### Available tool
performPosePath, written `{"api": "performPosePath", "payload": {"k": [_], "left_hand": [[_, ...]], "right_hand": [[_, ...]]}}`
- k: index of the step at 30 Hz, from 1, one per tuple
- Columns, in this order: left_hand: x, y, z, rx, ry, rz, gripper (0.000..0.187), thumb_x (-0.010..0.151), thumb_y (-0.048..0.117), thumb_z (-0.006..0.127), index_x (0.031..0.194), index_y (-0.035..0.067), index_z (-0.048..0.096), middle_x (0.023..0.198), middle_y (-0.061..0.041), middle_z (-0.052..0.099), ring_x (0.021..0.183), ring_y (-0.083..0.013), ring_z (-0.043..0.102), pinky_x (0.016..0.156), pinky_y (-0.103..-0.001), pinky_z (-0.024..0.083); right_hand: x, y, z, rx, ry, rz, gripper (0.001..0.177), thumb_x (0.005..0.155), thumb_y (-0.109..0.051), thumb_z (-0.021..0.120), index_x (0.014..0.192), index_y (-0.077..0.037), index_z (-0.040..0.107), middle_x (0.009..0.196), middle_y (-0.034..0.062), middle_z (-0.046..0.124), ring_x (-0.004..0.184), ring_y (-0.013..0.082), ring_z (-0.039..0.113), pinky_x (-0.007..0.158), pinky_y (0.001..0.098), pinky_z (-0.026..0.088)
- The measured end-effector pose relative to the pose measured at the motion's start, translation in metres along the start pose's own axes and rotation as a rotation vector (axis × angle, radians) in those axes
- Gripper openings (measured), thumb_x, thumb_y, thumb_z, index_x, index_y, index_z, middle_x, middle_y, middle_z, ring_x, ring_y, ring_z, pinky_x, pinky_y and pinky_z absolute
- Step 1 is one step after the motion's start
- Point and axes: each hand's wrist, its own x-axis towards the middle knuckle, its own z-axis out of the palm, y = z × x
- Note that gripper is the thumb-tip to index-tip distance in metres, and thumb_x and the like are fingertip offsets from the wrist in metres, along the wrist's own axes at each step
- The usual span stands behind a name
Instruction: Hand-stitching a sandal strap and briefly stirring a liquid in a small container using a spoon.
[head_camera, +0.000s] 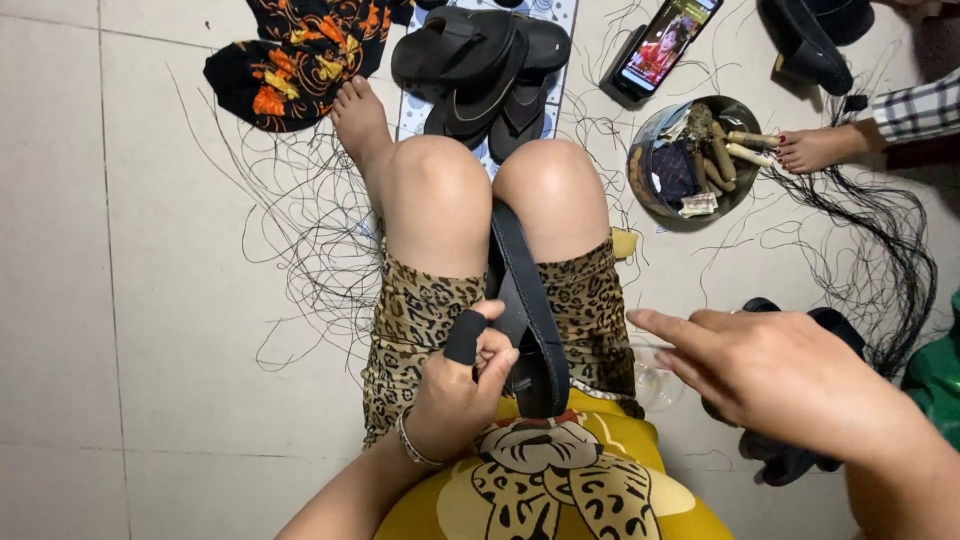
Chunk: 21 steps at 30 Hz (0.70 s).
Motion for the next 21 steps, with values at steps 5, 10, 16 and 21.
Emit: {"api": "performPosePath", "payload": {"k": [5, 10, 16, 21], "left_hand": [[0.011, 0.010, -0.001, 0.216, 0.004, 0.318, 0.046, 0.087, 0.000, 0.067, 0.128, -0.017, 0.056, 0.078, -0.005, 0.063, 0.062, -0.0153, 0.057, 0.053, -0.025, 0.049], [0.003, -0.013, 0.009, 0.142, 0.035, 0.235, 0.032, 0.089, 0.002, 0.066, 0.118, -0.010, 0.062, 0.085, -0.019, 0.066, 0.059, -0.0247, 0.062, 0.057, -0.033, 0.051], [0.003, -0.014, -0.028, -0.401, 0.138, -0.132, 0.019, 0.094, -0.004, 0.060, 0.113, 0.000, 0.057, 0.067, 0.004, 0.050, 0.048, -0.0048, 0.040, 0.043, -0.020, 0.035], [-0.003, 0.019, -0.047, -0.828, 0.015, -0.036, 0.047, 0.092, -0.001, 0.071, 0.134, -0.004, 0.051, 0.073, 0.002, 0.061, 0.058, -0.0051, 0.050, 0.054, -0.016, 0.044]], "right_hand": [[0.020, 0.005, 0.101, 1.404, -0.004, 0.326, 0.030, 0.081, -0.007, 0.079, 0.110, -0.004, 0.085, 0.066, 0.0062, 0.075, 0.048, 0.0107, 0.052, 0.044, 0.0244, 0.041], [0.024, -0.038, 0.132, 1.756, 0.183, 0.025, 0.035, 0.100, -0.018, 0.061, 0.074, 0.003, 0.068, 0.081, 0.0131, 0.066, 0.049, 0.0138, 0.051, 0.041, 0.0250, 0.044], [0.008, -0.029, 0.080, 1.606, -0.055, -0.096, 0.021, 0.097, -0.008, 0.058, 0.089, 0.003, 0.074, 0.091, 0.0101, 0.074, 0.065, 0.0127, 0.059, 0.057, 0.0249, 0.047], [0.040, -0.065, 0.071, 1.078, 0.188, -0.075, 0.032, 0.085, -0.010, 0.069, 0.114, -0.020, 0.078, 0.071, 0.0020, 0.084, 0.047, 0.0074, 0.073, 0.038, 0.0186, 0.059]]}}
